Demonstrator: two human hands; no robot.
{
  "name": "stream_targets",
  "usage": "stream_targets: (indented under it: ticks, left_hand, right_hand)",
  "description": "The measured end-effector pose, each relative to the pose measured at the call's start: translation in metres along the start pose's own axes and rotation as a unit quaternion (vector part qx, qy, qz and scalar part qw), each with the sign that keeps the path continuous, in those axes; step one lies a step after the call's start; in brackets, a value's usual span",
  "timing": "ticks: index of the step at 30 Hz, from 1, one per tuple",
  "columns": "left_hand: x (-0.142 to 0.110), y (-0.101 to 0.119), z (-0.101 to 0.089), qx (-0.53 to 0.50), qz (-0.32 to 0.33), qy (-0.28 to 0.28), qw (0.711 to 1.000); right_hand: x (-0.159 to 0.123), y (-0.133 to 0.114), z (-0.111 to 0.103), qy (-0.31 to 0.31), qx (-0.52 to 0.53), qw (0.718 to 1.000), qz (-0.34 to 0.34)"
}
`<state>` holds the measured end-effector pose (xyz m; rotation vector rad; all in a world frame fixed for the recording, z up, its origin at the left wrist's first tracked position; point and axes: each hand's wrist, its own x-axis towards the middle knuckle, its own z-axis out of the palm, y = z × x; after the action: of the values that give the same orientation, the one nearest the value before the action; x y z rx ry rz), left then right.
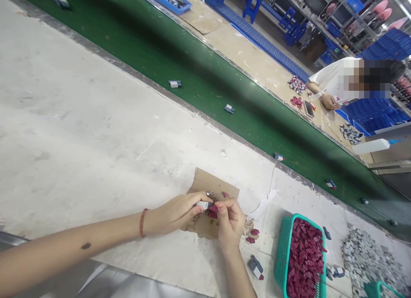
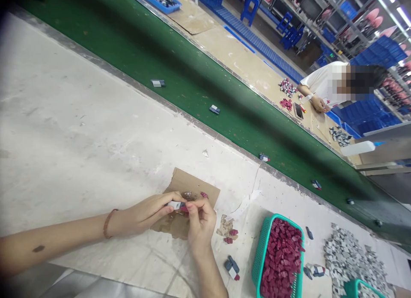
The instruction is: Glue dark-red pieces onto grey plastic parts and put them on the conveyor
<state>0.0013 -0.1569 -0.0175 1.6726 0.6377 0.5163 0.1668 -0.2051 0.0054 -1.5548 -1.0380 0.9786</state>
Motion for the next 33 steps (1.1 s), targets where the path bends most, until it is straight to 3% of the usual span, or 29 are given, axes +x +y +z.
stream_targets:
  ticks: [13,17,22,28,31,33]
  left_hand:
    - [0.002,0.000,0.003,0.057,0.023,0.002,0.998]
    - [0.002,0.000,0.003,0.048,0.033,0.000,0.998]
    - [0.003,0.004,0.001,0.047,0.037,-0.008,0.998]
    - [0.002,0.011,0.000,0.109,0.035,-0.032,0.993]
    - [0.011,0.015,-0.006,0.140,0.050,-0.073,0.986]
    - [0.028,0.018,-0.016,0.172,0.063,-0.079,0.980]
  right_hand:
    - [-0.004,0.006,0.009,-0.039,-0.037,0.998,-0.012]
    - [-0.003,0.004,0.003,-0.060,-0.118,0.987,-0.088]
    - [-0.001,0.003,-0.004,-0.106,-0.259,0.932,-0.231]
    - [-0.007,-0.003,-0.001,-0.107,-0.288,0.914,-0.266]
    - [-0.009,-0.012,-0.019,-0.106,-0.317,0.907,-0.256]
    - [-0.012,-0.019,-0.047,-0.063,-0.332,0.914,-0.223]
